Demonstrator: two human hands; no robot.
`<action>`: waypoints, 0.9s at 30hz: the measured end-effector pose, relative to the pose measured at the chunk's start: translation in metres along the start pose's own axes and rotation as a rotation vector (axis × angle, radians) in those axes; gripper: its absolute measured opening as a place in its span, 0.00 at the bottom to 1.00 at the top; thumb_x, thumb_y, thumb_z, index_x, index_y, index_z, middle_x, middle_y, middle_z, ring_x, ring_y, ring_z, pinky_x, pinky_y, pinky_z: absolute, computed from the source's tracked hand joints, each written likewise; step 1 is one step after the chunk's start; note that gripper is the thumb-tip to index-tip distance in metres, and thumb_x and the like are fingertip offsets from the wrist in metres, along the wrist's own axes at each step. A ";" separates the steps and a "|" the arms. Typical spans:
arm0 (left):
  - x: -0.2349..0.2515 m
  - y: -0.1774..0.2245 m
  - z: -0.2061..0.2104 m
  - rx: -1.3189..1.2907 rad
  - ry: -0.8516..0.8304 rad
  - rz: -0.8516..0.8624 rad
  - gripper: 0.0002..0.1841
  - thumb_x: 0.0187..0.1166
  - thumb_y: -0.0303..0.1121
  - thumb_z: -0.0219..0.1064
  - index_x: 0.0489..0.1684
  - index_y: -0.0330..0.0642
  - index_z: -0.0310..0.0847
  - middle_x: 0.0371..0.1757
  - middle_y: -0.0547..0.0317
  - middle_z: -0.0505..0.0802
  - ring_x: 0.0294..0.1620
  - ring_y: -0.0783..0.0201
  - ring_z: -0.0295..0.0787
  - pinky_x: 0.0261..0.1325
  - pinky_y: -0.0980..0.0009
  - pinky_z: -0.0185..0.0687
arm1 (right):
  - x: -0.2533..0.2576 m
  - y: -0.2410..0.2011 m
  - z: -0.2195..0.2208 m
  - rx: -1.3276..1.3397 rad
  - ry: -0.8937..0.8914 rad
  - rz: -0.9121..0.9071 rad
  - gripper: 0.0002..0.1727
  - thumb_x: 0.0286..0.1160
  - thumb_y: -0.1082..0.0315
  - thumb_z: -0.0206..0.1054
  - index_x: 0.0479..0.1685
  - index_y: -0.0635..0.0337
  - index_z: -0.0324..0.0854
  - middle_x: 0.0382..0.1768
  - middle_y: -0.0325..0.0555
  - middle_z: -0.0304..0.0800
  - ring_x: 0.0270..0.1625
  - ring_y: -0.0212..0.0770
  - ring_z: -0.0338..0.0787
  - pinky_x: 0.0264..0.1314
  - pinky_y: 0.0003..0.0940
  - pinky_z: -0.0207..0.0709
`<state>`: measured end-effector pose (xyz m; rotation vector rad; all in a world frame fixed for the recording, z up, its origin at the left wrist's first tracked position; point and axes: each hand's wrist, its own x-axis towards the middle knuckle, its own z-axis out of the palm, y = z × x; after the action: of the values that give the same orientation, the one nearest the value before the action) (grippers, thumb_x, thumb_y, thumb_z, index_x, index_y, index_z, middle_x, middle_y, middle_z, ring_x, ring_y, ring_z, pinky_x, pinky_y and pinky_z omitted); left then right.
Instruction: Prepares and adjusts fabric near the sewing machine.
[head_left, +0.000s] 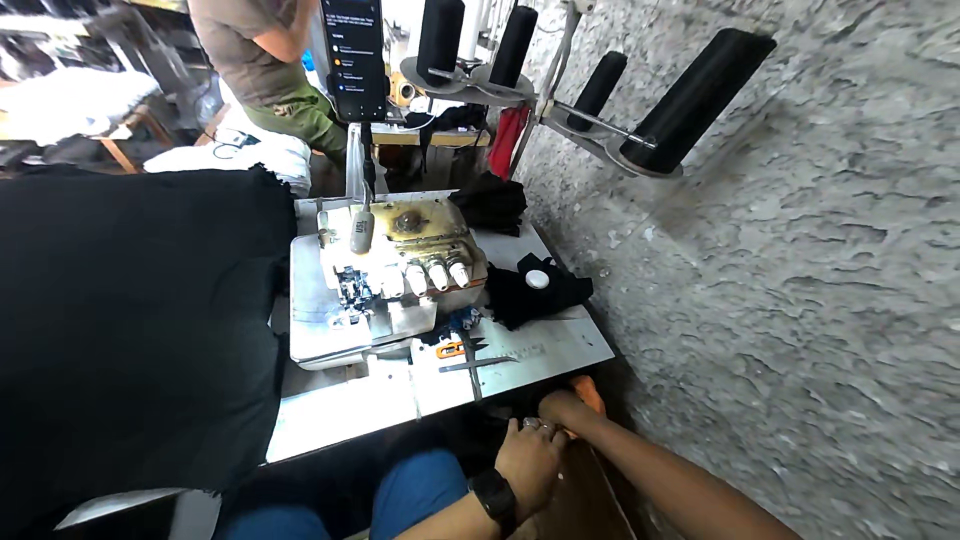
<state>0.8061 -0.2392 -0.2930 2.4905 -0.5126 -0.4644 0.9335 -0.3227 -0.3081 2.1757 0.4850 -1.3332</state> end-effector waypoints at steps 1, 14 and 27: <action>0.000 0.000 0.000 -0.002 -0.002 -0.002 0.29 0.75 0.24 0.69 0.79 0.46 0.74 0.79 0.50 0.81 0.81 0.45 0.75 0.74 0.36 0.72 | -0.002 -0.003 0.001 0.001 0.006 0.018 0.25 0.86 0.56 0.59 0.60 0.72 0.84 0.70 0.69 0.83 0.76 0.66 0.80 0.75 0.69 0.69; -0.001 -0.001 -0.003 -0.013 0.007 -0.001 0.29 0.73 0.22 0.70 0.77 0.43 0.75 0.77 0.47 0.82 0.81 0.44 0.75 0.74 0.38 0.74 | -0.014 -0.008 -0.029 0.224 -0.118 0.084 0.27 0.90 0.59 0.55 0.77 0.73 0.74 0.81 0.65 0.74 0.85 0.55 0.72 0.86 0.52 0.61; -0.007 -0.003 -0.003 -0.065 0.015 0.019 0.28 0.74 0.21 0.68 0.77 0.42 0.74 0.77 0.46 0.82 0.81 0.43 0.74 0.74 0.37 0.74 | -0.012 -0.015 -0.027 0.033 -0.151 0.081 0.27 0.87 0.58 0.59 0.72 0.74 0.78 0.78 0.66 0.77 0.83 0.58 0.74 0.84 0.55 0.63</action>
<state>0.8023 -0.2324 -0.2915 2.4227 -0.5072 -0.4473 0.9384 -0.2945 -0.2918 2.0778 0.3153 -1.4562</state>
